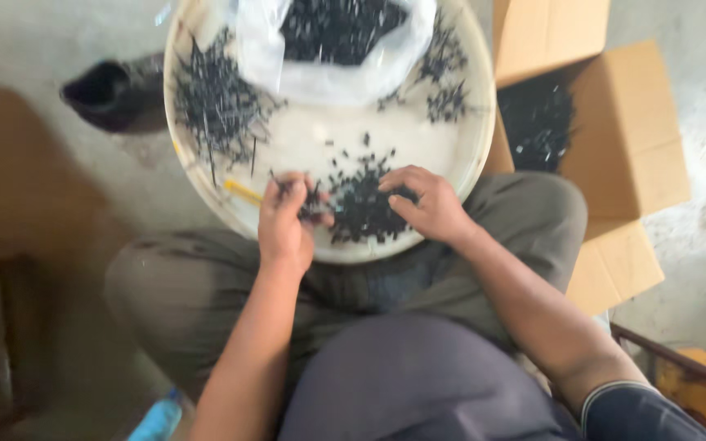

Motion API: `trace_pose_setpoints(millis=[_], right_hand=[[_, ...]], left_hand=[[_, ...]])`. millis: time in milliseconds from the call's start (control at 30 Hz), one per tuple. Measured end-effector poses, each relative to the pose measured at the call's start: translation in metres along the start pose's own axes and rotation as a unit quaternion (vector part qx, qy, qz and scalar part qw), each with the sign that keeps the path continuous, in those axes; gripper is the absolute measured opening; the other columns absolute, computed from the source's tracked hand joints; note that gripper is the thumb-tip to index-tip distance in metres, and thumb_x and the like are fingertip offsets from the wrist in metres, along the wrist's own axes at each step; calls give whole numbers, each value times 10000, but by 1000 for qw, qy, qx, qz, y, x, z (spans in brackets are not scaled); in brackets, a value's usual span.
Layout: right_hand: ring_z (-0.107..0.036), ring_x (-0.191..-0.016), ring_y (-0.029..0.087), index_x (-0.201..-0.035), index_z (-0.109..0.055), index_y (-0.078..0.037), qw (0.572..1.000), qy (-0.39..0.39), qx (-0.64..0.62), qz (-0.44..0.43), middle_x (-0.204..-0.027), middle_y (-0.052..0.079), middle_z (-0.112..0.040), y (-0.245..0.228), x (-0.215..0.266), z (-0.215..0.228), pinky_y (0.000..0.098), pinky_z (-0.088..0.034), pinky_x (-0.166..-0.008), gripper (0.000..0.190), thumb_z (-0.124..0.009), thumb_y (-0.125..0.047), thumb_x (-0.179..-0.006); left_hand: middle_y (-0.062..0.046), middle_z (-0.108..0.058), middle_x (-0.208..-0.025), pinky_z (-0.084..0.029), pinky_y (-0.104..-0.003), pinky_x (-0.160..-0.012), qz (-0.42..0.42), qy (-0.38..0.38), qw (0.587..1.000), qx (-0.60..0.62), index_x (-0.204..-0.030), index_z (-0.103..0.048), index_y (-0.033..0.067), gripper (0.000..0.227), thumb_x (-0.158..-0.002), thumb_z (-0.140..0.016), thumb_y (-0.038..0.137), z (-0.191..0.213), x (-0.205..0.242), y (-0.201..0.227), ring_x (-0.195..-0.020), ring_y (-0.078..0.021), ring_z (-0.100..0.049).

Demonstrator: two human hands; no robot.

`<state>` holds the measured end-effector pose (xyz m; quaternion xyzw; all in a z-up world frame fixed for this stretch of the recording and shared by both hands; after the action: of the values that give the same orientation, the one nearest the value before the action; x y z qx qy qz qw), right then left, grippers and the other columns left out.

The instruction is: The person sits cross-legged and repeatedly picks up small black plastic fastener heads and metal nails from a white basin, pressing them together by hand. The assembled fasteners are placed into a cardboard box to the right.

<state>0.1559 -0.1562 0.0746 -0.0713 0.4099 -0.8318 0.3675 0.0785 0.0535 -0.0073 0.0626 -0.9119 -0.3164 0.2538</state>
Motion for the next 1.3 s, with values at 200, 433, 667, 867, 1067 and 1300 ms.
trace_pose_setpoints(millis=[200,433,667,867,1067,1300], right_hand=[[-703,-842,278,-1216,-682,-44,953,129,113,-251,-998,125,-729,63,-51,40,386,-550,-779,345,-727,-228,-929],[-687,-982,363,-1095,-756,-74,952,120,264,-99,-1088,138,-734,67,-96,35,477,-525,-854,242,-711,-268,-957],[-683,-906,346,-1014,-762,-80,956,104,269,-54,-1007,127,-720,37,-57,53,441,-538,-806,134,-751,-213,-1011],[-709,-795,266,-1036,-754,-60,976,115,129,-133,-934,128,-732,12,8,72,366,-553,-750,182,-785,-230,-982],[-726,-858,285,-990,-761,-42,987,91,73,-110,-957,148,-743,22,17,46,368,-559,-769,173,-776,-209,-949],[-731,-849,303,-949,-757,-47,994,48,24,-100,-920,132,-745,11,10,44,383,-559,-756,164,-776,-208,-924]], left_hand=[[-41,-649,-890,-483,-329,-514,-13,-67,997,-20,-1039,-634,57,136,-948,-735,60,8,-6,-18,-706,-211,-656],[-47,-646,-940,-586,-373,-550,18,-14,999,37,-1058,-637,101,123,-952,-665,155,6,-4,-10,-821,-232,-726],[-20,-615,-989,-599,-366,-625,-63,128,990,6,-1072,-616,116,138,-979,-659,209,51,-13,32,-885,-167,-639],[-29,-570,-1015,-576,-457,-765,-117,184,973,-70,-1148,-597,131,240,-956,-691,242,76,-21,93,-943,-176,-577],[35,-459,-1492,-280,-542,-1083,-47,142,976,-160,-1496,-385,255,702,-901,-574,577,43,-24,105,-1348,-148,-417],[-30,-506,-1463,-405,-433,-1029,-172,179,924,-290,-1492,-433,152,679,-940,-616,501,28,6,100,-1289,-173,-477]])
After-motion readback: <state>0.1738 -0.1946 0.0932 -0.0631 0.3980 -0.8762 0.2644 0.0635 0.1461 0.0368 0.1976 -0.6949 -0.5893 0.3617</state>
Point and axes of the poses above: each hand's wrist, its own x-axis away from the middle knuckle, its own z-axis out of the back of the hand, y = z × x, the point moved 7 cm from there along -x, towards the middle knuckle
